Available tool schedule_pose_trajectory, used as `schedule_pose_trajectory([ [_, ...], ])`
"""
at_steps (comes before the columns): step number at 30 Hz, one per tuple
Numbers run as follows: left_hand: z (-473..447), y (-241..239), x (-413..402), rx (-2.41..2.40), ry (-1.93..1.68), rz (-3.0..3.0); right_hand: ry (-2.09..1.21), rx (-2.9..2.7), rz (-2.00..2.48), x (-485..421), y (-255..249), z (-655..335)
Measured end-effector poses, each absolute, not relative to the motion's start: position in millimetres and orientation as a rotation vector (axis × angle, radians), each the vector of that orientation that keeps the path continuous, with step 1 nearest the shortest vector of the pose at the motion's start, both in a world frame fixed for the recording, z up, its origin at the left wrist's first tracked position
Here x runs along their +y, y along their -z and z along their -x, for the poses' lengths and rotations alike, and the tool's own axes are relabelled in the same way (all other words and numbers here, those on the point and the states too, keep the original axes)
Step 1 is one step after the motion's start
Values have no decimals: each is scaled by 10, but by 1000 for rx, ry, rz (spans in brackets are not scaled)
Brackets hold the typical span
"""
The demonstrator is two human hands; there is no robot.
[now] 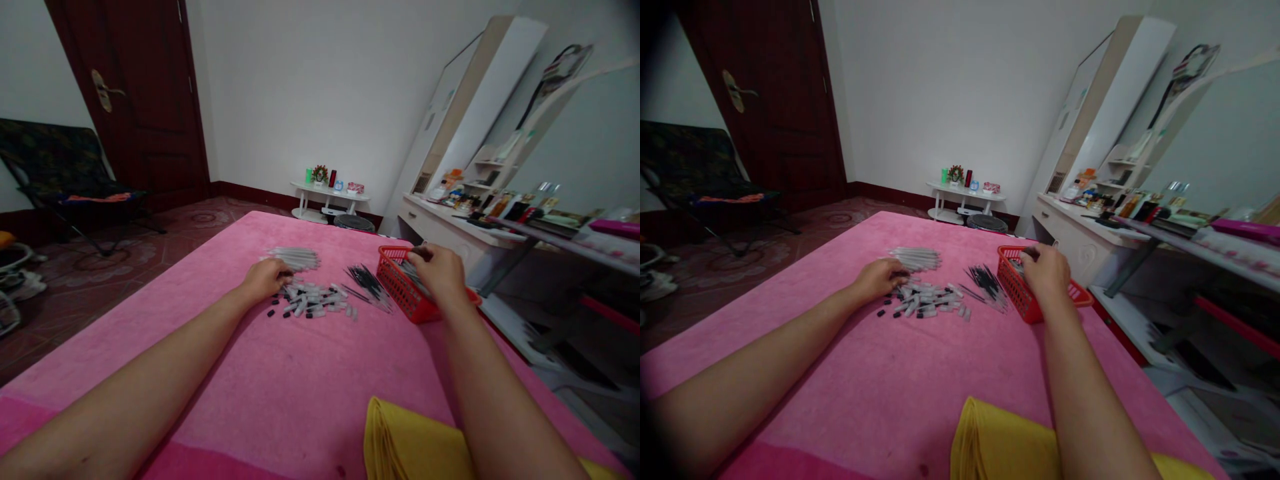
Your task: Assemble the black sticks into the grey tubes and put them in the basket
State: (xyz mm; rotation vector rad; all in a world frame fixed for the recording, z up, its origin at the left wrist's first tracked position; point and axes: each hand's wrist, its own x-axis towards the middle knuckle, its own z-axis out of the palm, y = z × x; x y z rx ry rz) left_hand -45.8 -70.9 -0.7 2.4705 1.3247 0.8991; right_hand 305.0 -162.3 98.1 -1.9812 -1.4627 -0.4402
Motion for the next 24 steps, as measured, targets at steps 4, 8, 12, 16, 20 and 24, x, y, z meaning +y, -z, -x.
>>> schedule_pose_trajectory([
  [4,430,-11,-711,1381,-829,-2461,224,-1777,1822,-1564,-872,-2670],
  [8,418,-6,-700,1363,-892,-2270,52,-2014,1830,-1538,-606,-2368],
  [12,424,28,-674,1352,-902,-2218,17,-2135,1872,-1558,-424,-2204],
  [16,429,49,-676,1356,-917,-2290,-6,-2160,1897,-1578,-393,-2147],
  [20,440,56,-696,1325,-873,-2302,-33,-2212,1939,-1583,-402,-2127],
  [24,468,95,-661,1271,-888,-2392,-6,-2288,1944,-1592,-395,-2107],
])
